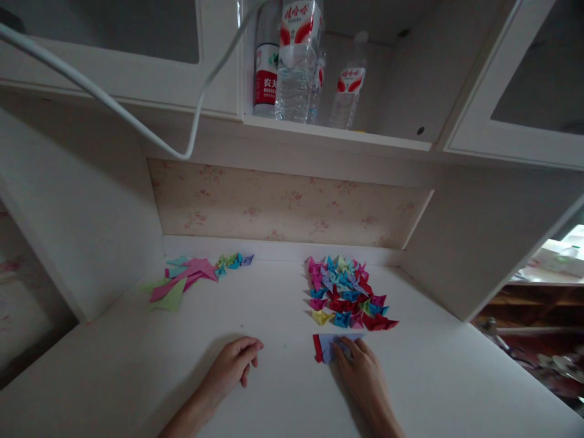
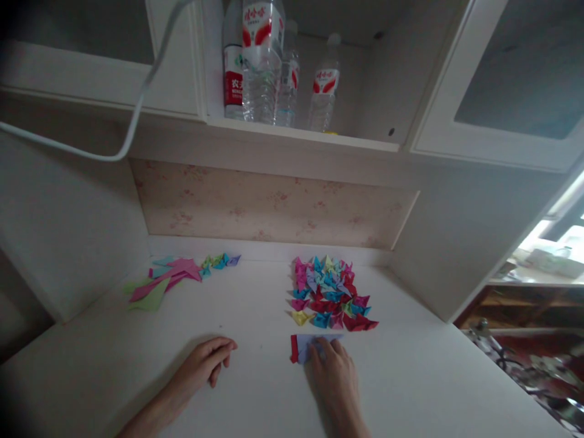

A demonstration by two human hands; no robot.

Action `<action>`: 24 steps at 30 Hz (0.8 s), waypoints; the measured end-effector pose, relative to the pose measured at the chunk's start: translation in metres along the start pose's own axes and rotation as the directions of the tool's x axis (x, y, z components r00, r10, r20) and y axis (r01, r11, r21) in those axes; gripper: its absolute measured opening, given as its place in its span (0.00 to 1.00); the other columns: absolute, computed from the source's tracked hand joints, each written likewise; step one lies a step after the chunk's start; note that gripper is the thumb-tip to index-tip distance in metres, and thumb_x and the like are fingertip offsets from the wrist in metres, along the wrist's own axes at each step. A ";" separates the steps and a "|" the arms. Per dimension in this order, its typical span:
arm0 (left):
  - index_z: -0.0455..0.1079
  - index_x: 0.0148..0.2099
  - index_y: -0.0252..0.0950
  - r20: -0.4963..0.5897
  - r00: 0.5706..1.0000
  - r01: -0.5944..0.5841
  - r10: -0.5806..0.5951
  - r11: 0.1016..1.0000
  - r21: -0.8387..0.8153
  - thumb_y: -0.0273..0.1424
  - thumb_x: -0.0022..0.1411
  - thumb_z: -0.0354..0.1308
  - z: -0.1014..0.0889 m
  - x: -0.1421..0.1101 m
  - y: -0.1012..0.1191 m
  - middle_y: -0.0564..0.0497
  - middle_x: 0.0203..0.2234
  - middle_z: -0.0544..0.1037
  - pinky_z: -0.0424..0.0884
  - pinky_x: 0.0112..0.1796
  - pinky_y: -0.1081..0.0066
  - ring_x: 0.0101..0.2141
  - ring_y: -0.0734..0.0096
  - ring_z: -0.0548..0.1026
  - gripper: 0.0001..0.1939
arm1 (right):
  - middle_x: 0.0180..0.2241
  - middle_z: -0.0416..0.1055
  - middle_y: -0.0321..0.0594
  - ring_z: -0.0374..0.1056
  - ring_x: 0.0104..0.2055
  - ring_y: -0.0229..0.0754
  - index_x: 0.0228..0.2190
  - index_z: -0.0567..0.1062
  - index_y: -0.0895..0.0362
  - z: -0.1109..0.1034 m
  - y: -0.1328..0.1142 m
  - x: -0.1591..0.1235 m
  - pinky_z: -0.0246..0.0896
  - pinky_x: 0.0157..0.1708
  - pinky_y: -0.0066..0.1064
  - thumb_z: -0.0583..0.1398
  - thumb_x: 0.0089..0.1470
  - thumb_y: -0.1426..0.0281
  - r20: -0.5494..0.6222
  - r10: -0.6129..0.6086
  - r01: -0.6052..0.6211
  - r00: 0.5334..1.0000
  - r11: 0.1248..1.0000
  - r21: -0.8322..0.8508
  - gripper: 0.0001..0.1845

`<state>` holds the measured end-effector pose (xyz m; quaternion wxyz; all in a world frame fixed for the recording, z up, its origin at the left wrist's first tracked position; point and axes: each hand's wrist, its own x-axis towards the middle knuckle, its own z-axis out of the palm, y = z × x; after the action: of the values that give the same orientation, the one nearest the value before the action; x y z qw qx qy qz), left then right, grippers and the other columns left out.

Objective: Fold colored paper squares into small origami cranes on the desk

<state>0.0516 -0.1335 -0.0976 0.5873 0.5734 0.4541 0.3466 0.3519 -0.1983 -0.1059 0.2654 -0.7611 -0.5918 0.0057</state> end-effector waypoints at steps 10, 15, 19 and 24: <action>0.70 0.35 0.31 -0.014 1.000 0.006 -0.005 0.999 0.051 0.42 0.55 0.53 0.003 -0.007 0.014 0.55 0.22 0.69 0.55 0.15 0.78 0.14 0.83 0.60 0.18 | 0.41 0.73 0.46 0.70 0.41 0.49 0.41 0.76 0.55 0.005 0.006 0.000 0.62 0.41 0.36 0.50 0.57 0.57 0.028 0.060 -0.061 0.998 0.998 0.034 0.21; 0.70 0.36 0.31 -0.015 1.000 0.004 -0.004 1.000 0.018 0.44 0.53 0.54 0.002 -0.004 0.008 0.56 0.20 0.68 0.55 0.14 0.78 0.13 0.83 0.59 0.19 | 0.41 0.75 0.46 0.71 0.39 0.47 0.39 0.76 0.55 0.001 0.004 0.000 0.65 0.38 0.32 0.49 0.57 0.57 -0.067 0.007 0.000 0.998 0.995 0.095 0.22; 0.70 0.35 0.31 -0.003 1.000 0.000 0.000 1.000 0.031 0.45 0.54 0.53 0.003 -0.002 0.003 0.56 0.20 0.68 0.55 0.13 0.79 0.13 0.83 0.58 0.20 | 0.38 0.77 0.45 0.73 0.36 0.44 0.37 0.76 0.55 -0.003 -0.003 -0.003 0.67 0.35 0.28 0.49 0.58 0.56 -0.131 -0.025 0.051 0.991 0.979 0.199 0.22; 0.71 0.35 0.32 0.005 0.999 -0.033 0.032 0.996 0.086 0.45 0.55 0.53 0.006 0.000 -0.003 0.56 0.20 0.68 0.55 0.14 0.79 0.14 0.83 0.58 0.20 | 0.20 0.75 0.41 0.70 0.19 0.40 0.32 0.77 0.53 0.019 -0.026 -0.031 0.63 0.20 0.24 0.49 0.58 0.54 -0.134 -0.190 0.221 0.973 0.935 0.278 0.22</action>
<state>0.0567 -0.1362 -0.1005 0.5572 0.6059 0.4582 0.3354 0.3129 -0.2149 -0.1213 0.4043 -0.6470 -0.6460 0.0250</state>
